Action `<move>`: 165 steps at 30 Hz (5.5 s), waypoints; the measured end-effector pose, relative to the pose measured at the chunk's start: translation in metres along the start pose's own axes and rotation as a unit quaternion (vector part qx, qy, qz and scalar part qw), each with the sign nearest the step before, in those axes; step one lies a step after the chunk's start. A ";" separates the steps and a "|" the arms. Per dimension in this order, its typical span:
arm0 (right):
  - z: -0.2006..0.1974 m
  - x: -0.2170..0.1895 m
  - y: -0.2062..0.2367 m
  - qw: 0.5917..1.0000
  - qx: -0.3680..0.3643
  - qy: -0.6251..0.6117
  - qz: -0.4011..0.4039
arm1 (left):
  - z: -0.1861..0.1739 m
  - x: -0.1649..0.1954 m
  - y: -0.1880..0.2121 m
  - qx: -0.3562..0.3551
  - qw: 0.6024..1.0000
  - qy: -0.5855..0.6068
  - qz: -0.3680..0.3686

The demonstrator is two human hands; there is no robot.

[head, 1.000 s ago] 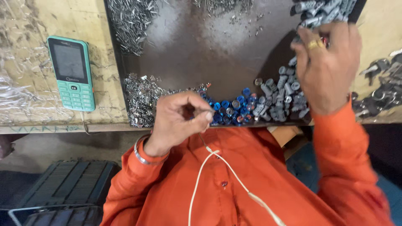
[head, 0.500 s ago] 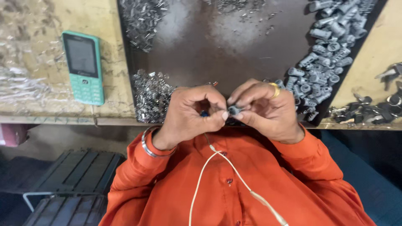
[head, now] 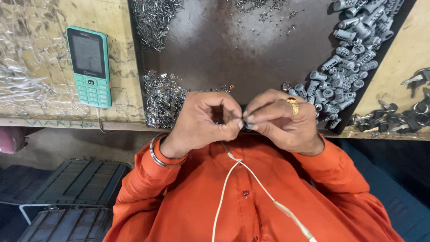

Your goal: The person repeatedly picks small metal pins and grey plastic key housings from a tray, inserts the pins into the housings, and places the assembled units back on the tray. The process is continuous and repetitive throughout the clip.

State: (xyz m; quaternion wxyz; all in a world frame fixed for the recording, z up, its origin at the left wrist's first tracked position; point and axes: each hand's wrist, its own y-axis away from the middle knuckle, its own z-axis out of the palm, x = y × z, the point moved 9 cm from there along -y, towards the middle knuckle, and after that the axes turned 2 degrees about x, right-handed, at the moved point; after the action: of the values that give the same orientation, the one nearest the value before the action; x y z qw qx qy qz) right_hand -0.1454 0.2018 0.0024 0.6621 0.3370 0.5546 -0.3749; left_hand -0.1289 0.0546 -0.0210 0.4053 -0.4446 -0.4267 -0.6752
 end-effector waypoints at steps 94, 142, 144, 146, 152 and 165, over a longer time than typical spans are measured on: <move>-0.001 0.008 0.008 0.997 0.034 0.055 0.035 | -0.007 -0.011 0.010 0.030 0.989 0.143 0.015; 0.007 0.021 0.024 0.978 -0.033 -0.126 0.165 | 0.008 0.030 0.026 0.074 0.975 -0.112 0.177; 0.007 0.022 0.024 0.976 -0.036 -0.125 0.175 | 0.005 0.030 0.027 0.076 0.974 -0.119 0.177; 0.005 0.025 0.024 0.974 -0.010 -0.133 0.185 | 0.003 0.031 0.027 0.083 0.971 -0.131 0.181; 0.007 0.018 0.022 0.984 -0.025 -0.103 0.146 | 0.003 0.029 0.027 0.090 0.970 -0.121 0.190; 0.007 0.024 0.027 0.974 -0.040 -0.146 0.167 | 0.008 0.030 0.033 0.071 0.965 -0.137 0.211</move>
State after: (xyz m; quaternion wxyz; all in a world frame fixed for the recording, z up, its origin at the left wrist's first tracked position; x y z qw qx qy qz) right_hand -0.1160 0.2062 -0.0189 0.8021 0.3395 0.4026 -0.2816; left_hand -0.1048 0.0470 0.0167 0.5070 -0.5826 -0.4219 -0.4750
